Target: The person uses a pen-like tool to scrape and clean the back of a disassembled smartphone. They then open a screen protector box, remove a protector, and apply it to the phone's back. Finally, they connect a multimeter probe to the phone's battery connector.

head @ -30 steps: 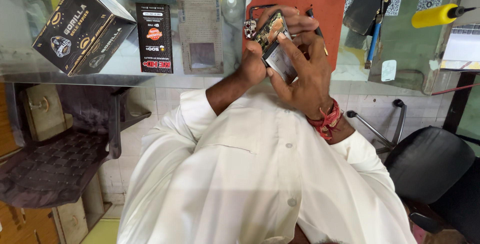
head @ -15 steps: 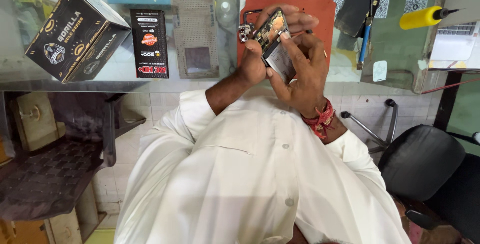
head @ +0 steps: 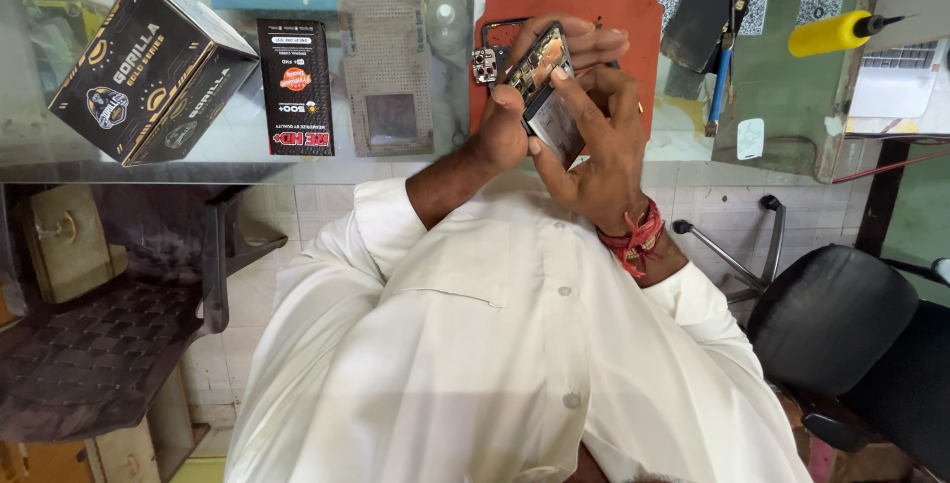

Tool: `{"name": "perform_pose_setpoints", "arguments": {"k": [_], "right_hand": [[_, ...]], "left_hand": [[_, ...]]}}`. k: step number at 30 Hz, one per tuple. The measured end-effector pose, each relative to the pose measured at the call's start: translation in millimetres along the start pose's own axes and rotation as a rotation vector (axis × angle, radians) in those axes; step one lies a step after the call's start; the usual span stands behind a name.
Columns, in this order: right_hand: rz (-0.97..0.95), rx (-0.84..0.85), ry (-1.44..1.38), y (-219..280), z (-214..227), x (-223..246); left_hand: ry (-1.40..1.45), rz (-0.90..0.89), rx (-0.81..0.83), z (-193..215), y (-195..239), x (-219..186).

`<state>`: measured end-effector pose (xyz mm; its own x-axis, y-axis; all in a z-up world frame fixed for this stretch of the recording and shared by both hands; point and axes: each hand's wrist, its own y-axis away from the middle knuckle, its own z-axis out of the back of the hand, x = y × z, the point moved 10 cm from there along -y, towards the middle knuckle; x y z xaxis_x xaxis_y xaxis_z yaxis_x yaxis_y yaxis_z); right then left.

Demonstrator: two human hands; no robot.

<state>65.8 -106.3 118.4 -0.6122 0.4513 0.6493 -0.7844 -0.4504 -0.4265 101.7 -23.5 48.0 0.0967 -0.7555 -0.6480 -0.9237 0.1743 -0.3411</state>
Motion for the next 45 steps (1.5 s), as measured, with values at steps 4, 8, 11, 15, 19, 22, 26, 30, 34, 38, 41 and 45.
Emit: {"name": "perform_pose_setpoints", "arguments": {"k": [4,8,11,15,19,22,26,30,34,38,41,45], "right_hand": [[-0.018,-0.001,-0.012,2,-3,-4],[-0.041,0.026,-0.021,-1,-10,-8],[-0.067,0.02,0.015,-3,-12,-10],[-0.016,-0.041,0.166,-7,-8,-1],[0.064,-0.036,0.222,-5,-10,11],[0.096,0.009,0.18,-6,-12,12],[0.131,0.04,0.264,-7,-14,16],[0.117,-0.008,0.309,-7,-7,19],[0.103,-0.148,0.317,-5,11,22],[0.03,-0.148,0.233,-3,11,14],[0.026,-0.14,0.219,-5,11,13],[-0.013,-0.13,0.11,-3,11,8]], "left_hand": [[-0.029,-0.008,0.003,3,1,0],[0.058,-0.005,0.008,8,1,2],[0.181,-0.027,-0.055,15,2,5],[0.204,-0.073,-0.172,26,-3,7],[0.257,-0.104,-0.223,36,-6,9],[0.32,-0.113,-0.267,46,-8,13],[0.365,-0.081,-0.418,61,-4,25],[0.285,-0.043,-0.423,61,2,25],[0.418,0.054,-0.253,55,1,25],[0.401,0.08,-0.238,60,6,30],[0.372,0.067,-0.216,59,6,29],[0.331,0.074,-0.286,64,8,30]]}}
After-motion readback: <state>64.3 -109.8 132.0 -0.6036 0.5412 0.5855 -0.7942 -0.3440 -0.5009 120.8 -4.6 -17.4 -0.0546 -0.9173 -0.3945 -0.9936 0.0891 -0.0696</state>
